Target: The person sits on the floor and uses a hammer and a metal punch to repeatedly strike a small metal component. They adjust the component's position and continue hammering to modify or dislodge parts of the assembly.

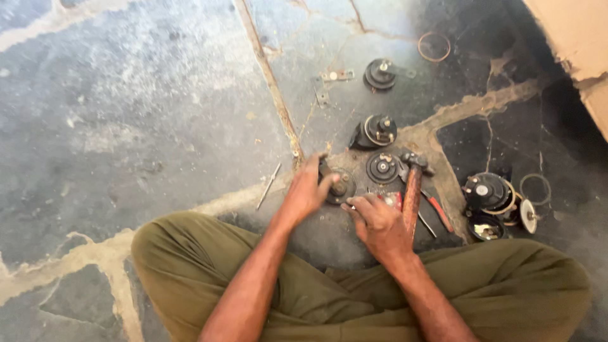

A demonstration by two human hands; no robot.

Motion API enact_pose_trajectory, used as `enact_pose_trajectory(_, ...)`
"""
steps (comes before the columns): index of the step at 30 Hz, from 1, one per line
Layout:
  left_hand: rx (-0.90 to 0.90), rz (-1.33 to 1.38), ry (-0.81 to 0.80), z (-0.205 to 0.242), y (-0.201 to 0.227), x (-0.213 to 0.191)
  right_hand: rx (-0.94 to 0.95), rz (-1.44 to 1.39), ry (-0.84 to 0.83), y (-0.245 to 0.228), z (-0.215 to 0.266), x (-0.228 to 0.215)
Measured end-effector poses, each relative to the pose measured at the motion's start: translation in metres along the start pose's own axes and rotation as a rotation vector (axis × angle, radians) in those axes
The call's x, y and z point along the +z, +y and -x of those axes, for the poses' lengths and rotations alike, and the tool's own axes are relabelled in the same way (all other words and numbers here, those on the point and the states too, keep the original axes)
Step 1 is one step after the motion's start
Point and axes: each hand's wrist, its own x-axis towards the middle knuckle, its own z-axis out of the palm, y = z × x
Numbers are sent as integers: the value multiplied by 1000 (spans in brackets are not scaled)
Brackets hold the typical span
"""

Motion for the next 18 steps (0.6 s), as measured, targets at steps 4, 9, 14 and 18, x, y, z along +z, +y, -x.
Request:
enact_pose_trajectory(4, -31, 83, -59, 25, 21, -7, 76, 20, 50, -4, -6, 1)
enact_pose_trajectory(9, 56, 38, -44, 27, 27, 1, 112, -182, 139, 12, -8, -7)
enact_pose_trajectory(14, -48, 18, -11, 19, 18, 12, 243, -280, 165, 18, 1, -20)
enact_pose_trajectory(18, -100, 33, 35, 18, 17, 12, 184, -313, 152, 11, 0, -23)
